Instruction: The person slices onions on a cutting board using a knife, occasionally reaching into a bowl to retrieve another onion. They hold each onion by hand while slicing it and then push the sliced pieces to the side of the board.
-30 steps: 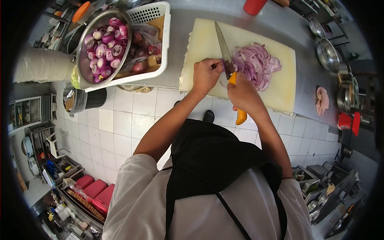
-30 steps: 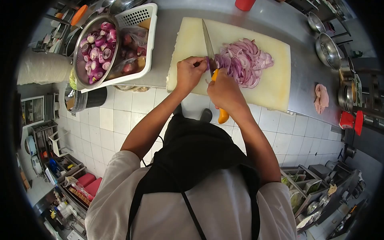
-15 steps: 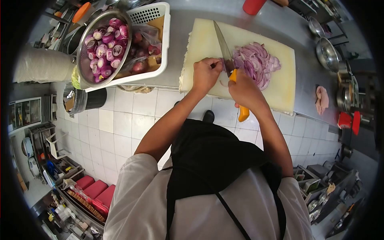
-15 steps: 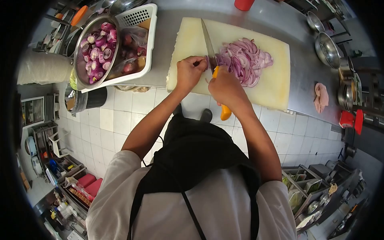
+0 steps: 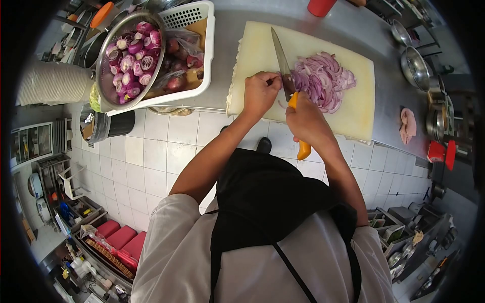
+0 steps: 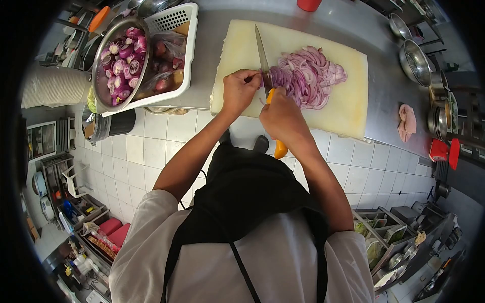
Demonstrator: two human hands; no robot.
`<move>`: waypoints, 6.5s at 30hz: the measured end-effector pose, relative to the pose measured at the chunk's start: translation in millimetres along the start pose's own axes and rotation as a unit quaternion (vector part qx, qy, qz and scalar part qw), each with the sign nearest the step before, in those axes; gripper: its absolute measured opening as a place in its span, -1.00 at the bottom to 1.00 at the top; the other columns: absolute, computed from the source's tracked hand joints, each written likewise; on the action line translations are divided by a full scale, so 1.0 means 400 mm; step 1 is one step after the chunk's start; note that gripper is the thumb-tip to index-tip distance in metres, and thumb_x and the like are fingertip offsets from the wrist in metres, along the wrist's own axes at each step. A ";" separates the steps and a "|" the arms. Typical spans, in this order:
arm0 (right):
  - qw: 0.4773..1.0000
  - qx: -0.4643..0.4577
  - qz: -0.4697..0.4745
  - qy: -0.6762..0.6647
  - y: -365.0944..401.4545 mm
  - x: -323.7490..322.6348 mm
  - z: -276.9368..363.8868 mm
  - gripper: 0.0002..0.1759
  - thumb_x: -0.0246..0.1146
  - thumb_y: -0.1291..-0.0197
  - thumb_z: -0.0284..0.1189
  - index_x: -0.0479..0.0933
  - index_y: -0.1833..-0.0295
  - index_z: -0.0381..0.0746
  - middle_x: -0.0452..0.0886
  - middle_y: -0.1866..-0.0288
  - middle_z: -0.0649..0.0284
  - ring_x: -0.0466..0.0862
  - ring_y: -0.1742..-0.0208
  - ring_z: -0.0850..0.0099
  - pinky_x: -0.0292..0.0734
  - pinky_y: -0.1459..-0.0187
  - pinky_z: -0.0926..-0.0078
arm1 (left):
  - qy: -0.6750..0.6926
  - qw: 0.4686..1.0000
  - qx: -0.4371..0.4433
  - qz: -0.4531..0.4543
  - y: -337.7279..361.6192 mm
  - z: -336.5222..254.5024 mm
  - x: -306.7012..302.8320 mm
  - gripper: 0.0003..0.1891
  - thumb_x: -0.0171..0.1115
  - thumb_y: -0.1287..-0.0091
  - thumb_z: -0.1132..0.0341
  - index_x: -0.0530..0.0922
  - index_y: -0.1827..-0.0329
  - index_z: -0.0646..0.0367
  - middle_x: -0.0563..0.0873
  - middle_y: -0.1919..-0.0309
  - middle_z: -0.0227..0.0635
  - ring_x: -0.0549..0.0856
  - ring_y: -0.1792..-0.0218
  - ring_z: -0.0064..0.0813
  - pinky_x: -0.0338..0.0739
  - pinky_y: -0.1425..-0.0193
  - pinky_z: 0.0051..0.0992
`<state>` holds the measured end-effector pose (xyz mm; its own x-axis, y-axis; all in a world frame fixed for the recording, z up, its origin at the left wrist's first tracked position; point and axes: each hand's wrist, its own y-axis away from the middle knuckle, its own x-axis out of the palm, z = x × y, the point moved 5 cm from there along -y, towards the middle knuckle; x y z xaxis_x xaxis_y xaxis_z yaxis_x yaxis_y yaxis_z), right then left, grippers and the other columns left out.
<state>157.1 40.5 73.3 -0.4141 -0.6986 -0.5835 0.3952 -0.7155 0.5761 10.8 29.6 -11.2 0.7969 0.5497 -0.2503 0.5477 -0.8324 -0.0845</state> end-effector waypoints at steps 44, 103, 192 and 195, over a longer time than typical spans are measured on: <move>0.989 -0.070 -0.128 -0.014 -0.107 0.030 -0.153 -0.71 0.15 -0.53 -0.36 0.37 -0.11 -0.39 0.65 0.41 -0.09 0.71 0.59 0.08 0.61 0.51 0.14 | -0.255 0.904 0.107 -0.325 -0.032 -0.120 -0.798 -0.57 0.53 -0.17 0.38 0.73 -0.13 0.26 0.75 0.02 0.00 0.75 0.00 0.02 0.63 -0.17 -0.17; 0.974 -0.173 -0.142 0.037 0.026 0.010 -0.084 -0.65 0.21 -0.49 -0.34 0.42 -0.11 -0.44 0.72 0.28 -0.30 0.74 0.16 -0.30 0.61 0.07 -0.18 | -0.133 0.987 0.085 -0.018 -0.005 -0.025 -0.115 -0.66 0.49 -0.37 0.26 0.78 -0.11 0.27 0.78 0.05 -0.11 0.80 0.22 -0.34 0.70 0.06 -0.36; 0.998 -0.049 -0.017 0.023 0.063 -0.032 -0.085 -0.62 0.13 -0.51 -0.34 0.39 -0.16 -0.48 0.72 0.13 -0.34 0.73 0.00 -0.28 0.56 -0.11 -0.13 | -0.056 0.982 0.166 0.076 0.002 -0.023 -0.024 -0.72 0.43 -0.27 0.48 0.75 -0.05 0.26 0.76 -0.04 -0.21 0.80 0.10 -0.30 0.69 -0.08 -0.41; 0.996 -0.073 -0.042 0.012 0.005 0.000 -0.112 -0.63 0.14 -0.51 -0.35 0.38 -0.15 -0.47 0.71 0.11 -0.35 0.72 0.00 -0.31 0.55 -0.10 -0.15 | -0.069 0.979 0.178 0.066 0.001 -0.028 -0.027 -0.72 0.45 -0.26 0.46 0.76 -0.04 0.26 0.77 -0.03 -0.21 0.81 0.08 -0.24 0.69 -0.09 -0.39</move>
<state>194.5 38.8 48.9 -0.4317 -0.6348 -0.6408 0.4755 -0.7638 0.4364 5.0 24.1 2.2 0.7998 0.4413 -0.4069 0.2993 -0.8808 -0.3670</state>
